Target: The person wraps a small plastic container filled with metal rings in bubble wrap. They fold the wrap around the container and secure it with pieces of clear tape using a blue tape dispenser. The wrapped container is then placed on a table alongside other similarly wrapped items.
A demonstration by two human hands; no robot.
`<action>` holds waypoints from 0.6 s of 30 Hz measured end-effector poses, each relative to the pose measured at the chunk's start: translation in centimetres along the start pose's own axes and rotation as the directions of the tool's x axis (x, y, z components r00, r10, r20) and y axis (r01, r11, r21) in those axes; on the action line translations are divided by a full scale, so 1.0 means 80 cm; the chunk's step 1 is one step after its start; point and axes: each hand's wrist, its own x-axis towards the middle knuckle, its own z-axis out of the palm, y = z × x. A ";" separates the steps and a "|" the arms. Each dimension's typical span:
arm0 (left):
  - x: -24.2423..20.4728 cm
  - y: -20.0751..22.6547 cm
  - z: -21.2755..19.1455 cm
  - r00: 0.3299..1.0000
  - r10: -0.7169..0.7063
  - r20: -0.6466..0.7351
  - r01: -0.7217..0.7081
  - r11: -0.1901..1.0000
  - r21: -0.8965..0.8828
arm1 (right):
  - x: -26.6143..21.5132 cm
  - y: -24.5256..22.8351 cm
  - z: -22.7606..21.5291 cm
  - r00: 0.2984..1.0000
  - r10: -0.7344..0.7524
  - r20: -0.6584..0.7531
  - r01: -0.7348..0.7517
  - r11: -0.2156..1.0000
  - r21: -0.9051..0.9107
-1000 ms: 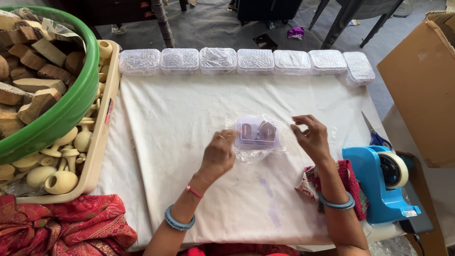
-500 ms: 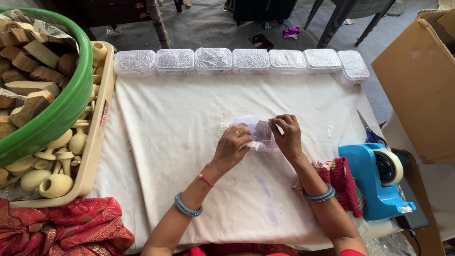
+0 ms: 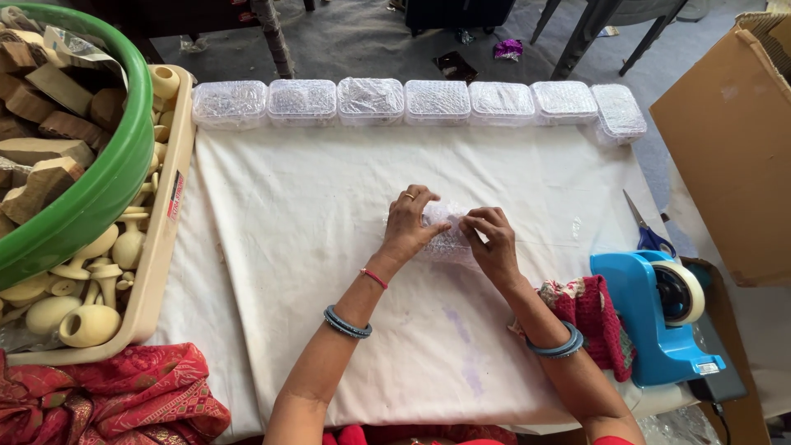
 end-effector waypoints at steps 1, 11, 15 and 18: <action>0.000 -0.001 -0.001 1.000 -0.001 0.000 0.001 1.000 -0.002 | -0.002 -0.003 0.000 1.000 0.001 0.002 -0.001 1.000 -0.001; 0.009 -0.033 -0.001 1.000 -0.006 0.015 0.008 0.989 -0.145 | -0.007 -0.015 -0.001 0.977 -0.109 0.182 0.147 0.966 -0.212; -0.013 0.031 -0.047 0.961 0.222 -0.164 -0.213 0.974 0.072 | 0.001 -0.029 -0.009 0.968 -0.139 0.210 0.193 0.944 -0.268; -0.044 0.048 -0.044 0.943 0.328 -0.044 -0.323 0.941 0.105 | -0.001 -0.020 -0.006 0.964 -0.105 0.243 0.178 0.937 -0.301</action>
